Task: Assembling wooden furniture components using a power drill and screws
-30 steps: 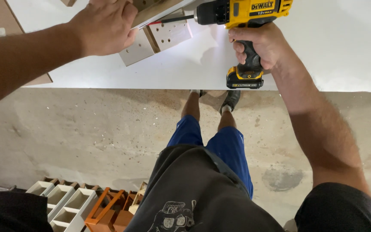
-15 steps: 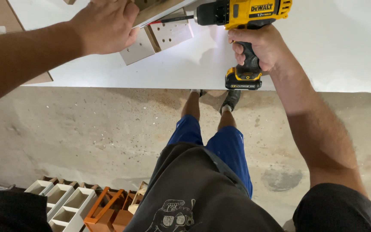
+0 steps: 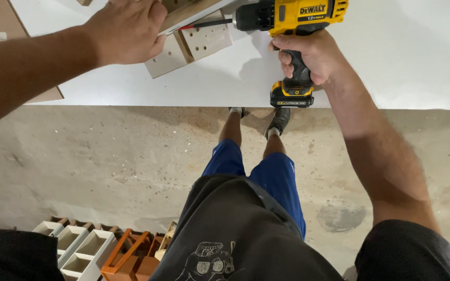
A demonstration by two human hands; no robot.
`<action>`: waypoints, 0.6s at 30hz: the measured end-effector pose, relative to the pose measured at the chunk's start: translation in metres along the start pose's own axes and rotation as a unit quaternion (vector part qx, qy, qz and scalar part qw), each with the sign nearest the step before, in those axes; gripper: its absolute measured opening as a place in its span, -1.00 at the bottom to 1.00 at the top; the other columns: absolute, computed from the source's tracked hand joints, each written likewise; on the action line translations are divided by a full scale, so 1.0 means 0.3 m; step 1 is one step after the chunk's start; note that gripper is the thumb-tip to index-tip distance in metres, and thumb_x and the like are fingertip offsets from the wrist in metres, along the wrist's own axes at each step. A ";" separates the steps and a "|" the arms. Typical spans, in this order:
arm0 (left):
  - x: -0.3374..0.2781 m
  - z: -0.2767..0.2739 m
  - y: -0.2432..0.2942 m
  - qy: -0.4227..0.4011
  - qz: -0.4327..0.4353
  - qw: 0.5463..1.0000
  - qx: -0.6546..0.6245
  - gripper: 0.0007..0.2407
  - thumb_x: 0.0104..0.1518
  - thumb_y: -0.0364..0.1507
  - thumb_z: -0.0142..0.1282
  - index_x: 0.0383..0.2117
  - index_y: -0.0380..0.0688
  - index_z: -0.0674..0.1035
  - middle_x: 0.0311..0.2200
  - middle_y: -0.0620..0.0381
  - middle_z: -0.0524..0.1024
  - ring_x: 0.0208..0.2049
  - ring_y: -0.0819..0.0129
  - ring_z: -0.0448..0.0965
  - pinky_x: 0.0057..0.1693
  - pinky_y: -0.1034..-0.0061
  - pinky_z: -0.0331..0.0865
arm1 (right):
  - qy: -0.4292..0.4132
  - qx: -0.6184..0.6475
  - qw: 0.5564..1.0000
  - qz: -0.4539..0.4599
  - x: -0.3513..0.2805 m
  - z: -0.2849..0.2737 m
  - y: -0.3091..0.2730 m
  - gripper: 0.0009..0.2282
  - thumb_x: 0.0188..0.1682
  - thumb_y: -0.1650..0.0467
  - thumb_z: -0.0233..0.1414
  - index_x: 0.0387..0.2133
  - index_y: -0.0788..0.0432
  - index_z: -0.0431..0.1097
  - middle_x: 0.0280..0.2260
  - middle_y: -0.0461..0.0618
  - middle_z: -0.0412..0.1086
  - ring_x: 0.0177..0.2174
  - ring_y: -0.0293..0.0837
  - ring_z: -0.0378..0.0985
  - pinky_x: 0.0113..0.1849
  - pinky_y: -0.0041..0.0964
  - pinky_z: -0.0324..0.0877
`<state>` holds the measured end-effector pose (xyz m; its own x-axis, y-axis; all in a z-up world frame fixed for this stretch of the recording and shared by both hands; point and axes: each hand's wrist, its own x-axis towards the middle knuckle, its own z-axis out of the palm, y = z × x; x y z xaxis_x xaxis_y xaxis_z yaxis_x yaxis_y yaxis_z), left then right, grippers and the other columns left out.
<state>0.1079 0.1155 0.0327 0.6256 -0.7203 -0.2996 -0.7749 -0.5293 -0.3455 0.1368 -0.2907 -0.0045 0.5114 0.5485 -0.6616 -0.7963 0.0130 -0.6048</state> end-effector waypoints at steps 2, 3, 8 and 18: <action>0.009 -0.016 0.001 -0.015 -0.008 1.000 -0.009 -0.71 0.35 -0.09 -0.02 -0.25 -0.02 0.51 -0.36 0.24 0.47 -0.25 0.40 0.53 -0.30 0.54 0.39 | 0.000 0.002 1.000 0.003 0.000 -0.003 0.000 -0.83 -0.06 0.39 0.17 -0.29 0.23 0.41 -0.43 -0.07 0.43 -0.65 -0.34 0.31 -0.61 -0.51 0.35; 0.010 -0.027 -0.001 -0.033 -0.020 0.999 -0.017 -0.70 0.36 -0.08 -0.02 -0.25 -0.03 0.52 -0.34 0.25 0.47 -0.22 0.39 0.54 -0.29 0.51 0.39 | -0.005 0.003 1.000 0.007 0.002 -0.003 -0.003 -0.84 -0.06 0.40 0.16 -0.30 0.26 0.43 -0.47 -0.08 0.41 -0.67 -0.34 0.30 -0.61 -0.51 0.35; 0.038 -0.057 0.011 -0.064 -0.046 0.992 -0.096 -0.62 0.40 -0.09 -0.07 -0.07 -0.18 0.55 -0.17 0.03 0.54 -0.02 0.19 0.49 -0.05 0.33 0.50 | -0.011 0.031 0.999 0.000 0.033 -0.030 0.038 -0.82 -0.06 0.42 0.19 -0.26 0.25 0.41 -0.39 -0.04 0.46 -0.64 -0.34 0.36 -0.63 -0.50 0.38; 0.057 -0.110 0.007 -0.059 -0.046 0.978 -0.194 -0.73 0.39 -0.33 -0.23 -0.09 -0.23 0.51 -0.20 -0.05 0.54 -0.10 0.11 0.50 0.24 0.09 0.46 | 0.009 0.057 0.996 -0.072 -0.080 0.071 0.188 -0.87 0.00 0.44 0.16 -0.33 0.21 0.34 -0.57 -0.11 0.36 -0.66 -0.31 0.38 -0.62 -0.45 0.43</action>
<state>0.1139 0.0874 0.0562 0.6827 -0.6171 -0.3914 -0.6766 -0.7361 -0.0194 0.0728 -0.2855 -0.0132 0.6281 0.5194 -0.5794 -0.7447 0.1854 -0.6411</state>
